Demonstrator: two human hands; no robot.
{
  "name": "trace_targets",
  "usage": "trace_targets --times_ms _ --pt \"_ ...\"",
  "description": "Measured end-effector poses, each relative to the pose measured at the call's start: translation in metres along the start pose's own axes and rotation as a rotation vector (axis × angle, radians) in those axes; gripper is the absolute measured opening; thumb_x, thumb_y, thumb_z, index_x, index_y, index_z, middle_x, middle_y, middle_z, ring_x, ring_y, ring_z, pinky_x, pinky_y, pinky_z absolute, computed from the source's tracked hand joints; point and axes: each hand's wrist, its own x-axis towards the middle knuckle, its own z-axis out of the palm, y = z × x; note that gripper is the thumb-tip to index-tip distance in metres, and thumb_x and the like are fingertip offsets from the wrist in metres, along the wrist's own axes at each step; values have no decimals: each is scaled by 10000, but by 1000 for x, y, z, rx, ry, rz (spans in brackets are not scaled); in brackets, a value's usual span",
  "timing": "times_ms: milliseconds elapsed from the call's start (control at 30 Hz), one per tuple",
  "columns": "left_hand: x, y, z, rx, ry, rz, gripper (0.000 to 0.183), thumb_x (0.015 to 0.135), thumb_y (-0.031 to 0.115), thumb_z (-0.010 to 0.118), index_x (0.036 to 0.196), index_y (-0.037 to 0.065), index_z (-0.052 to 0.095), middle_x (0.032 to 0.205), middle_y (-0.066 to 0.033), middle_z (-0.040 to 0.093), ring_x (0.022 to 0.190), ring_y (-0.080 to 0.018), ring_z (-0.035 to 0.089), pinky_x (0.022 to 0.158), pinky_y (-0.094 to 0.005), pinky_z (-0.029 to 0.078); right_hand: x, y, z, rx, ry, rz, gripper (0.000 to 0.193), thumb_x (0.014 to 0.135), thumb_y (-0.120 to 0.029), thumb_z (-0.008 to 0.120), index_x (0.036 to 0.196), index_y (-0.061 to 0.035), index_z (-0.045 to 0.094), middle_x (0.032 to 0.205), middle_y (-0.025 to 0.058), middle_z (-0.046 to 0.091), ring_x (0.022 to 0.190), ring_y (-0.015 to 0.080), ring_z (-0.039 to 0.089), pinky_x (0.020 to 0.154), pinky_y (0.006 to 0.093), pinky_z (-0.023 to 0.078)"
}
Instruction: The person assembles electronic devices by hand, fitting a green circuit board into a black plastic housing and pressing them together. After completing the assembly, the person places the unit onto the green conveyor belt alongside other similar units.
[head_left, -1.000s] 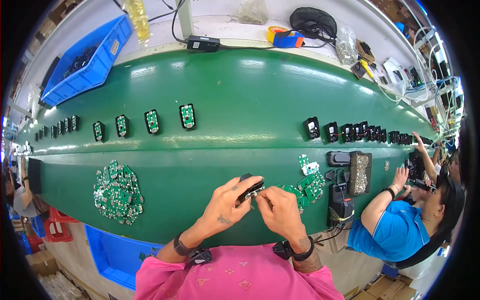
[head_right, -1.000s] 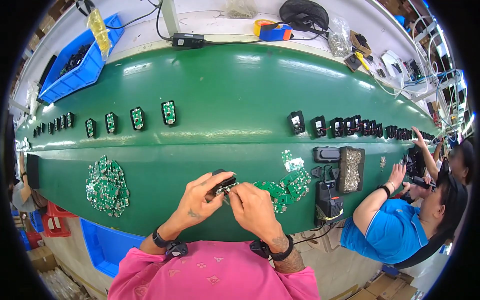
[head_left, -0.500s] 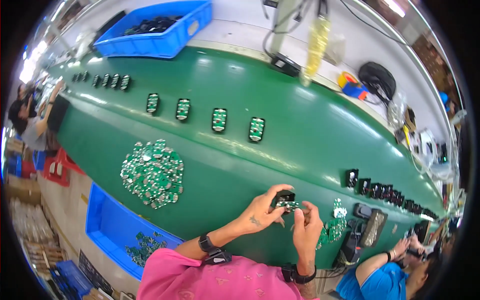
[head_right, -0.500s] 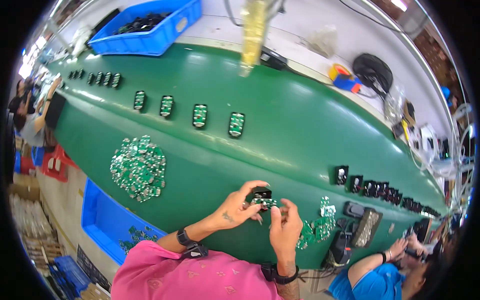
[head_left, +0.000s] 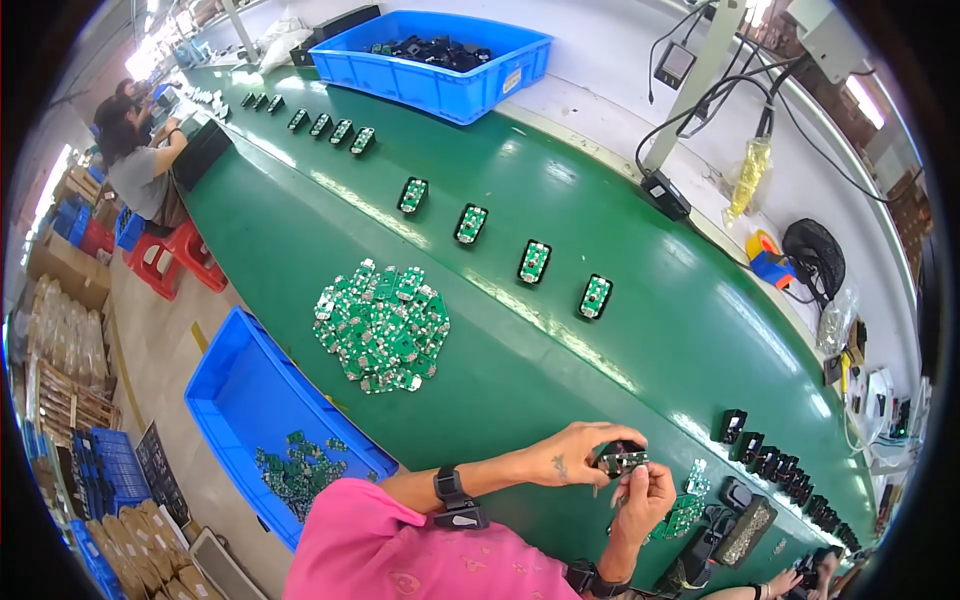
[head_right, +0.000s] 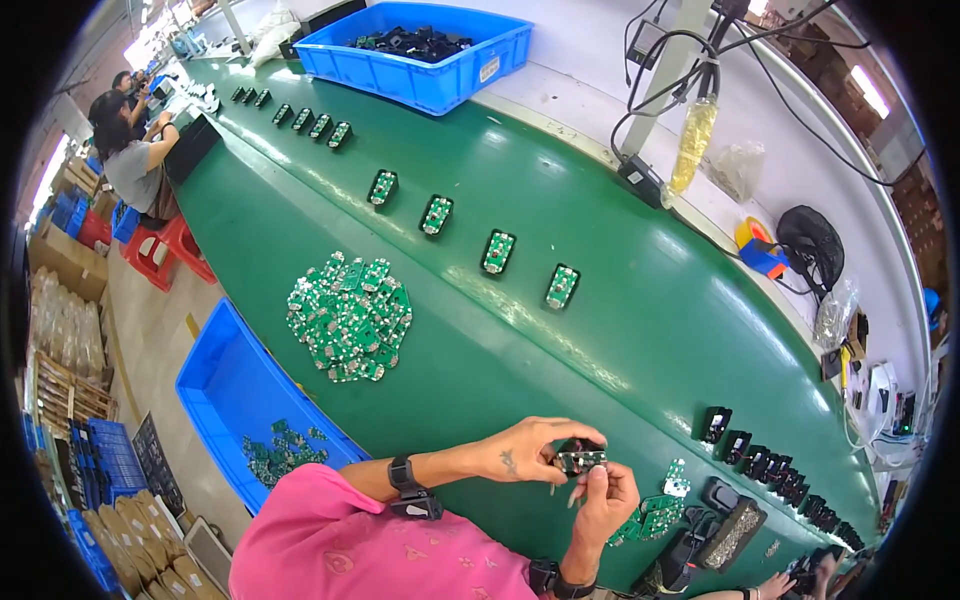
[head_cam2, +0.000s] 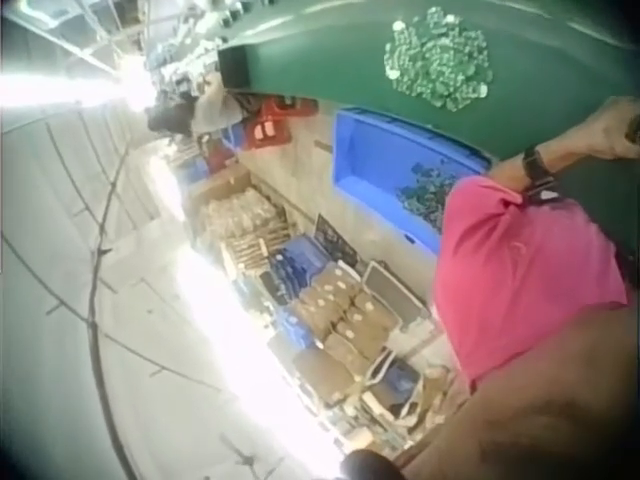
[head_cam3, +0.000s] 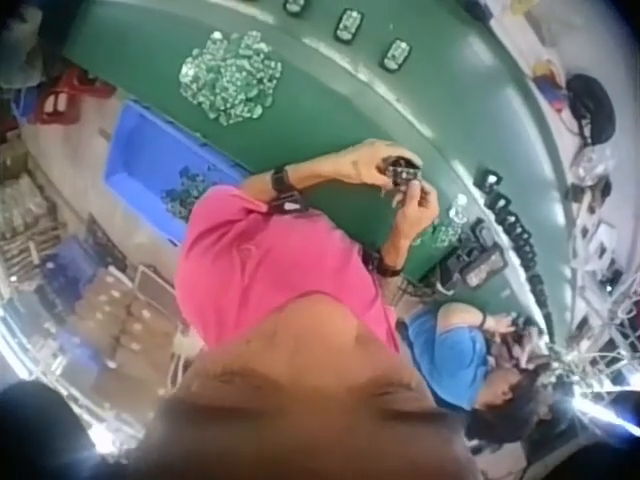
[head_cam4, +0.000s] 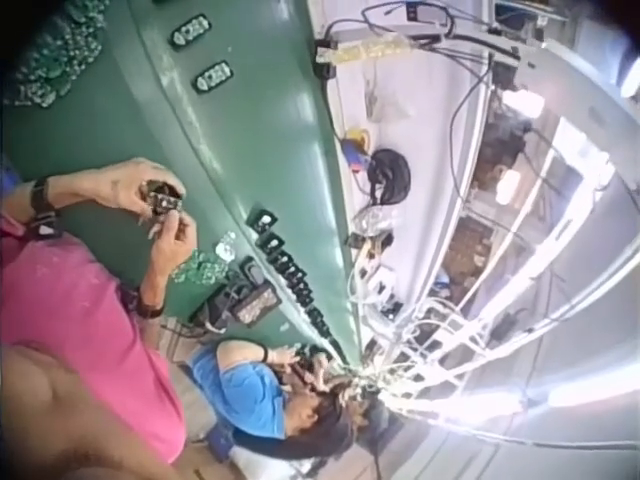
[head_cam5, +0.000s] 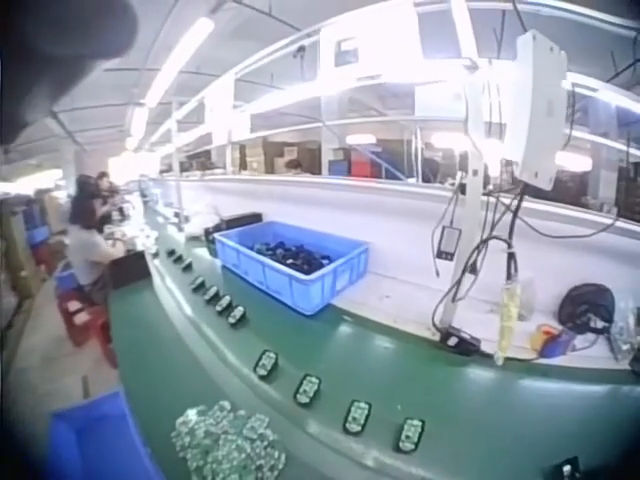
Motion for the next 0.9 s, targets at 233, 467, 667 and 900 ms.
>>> trace_targets --times_ms 233,467,667,900 --pt "4 -15 17 493 8 120 550 830 -21 644 1352 139 576 1060 -128 633 751 -228 685 677 -335 571 5 -43 -23 -277 -263 174 130 933 -43 627 827 30 616 637 42 626 493 58 535 435 200 394" --pt "13 -15 33 507 63 205 500 836 -2 627 1319 129 601 1010 -150 636 818 -313 669 685 -387 542 -13 -42 -22 -316 -122 122 230 967 -88 588 757 4 573 615 48 630 496 64 551 434 225 403" --pt "17 -17 47 536 56 332 541 848 -33 593 1366 120 556 1111 -170 650 942 -355 664 790 -398 543 -13 -48 -40 -539 -232 -76 270 969 -108 577 718 -20 525 568 42 567 479 100 525 452 300 385" --pt "23 -11 53 487 -51 146 593 837 -116 527 1401 64 505 1277 -167 591 1096 -296 645 873 -350 544 -11 -61 -47 -653 -142 -26 212 915 -145 675 785 13 619 564 122 561 462 197 535 466 335 390"
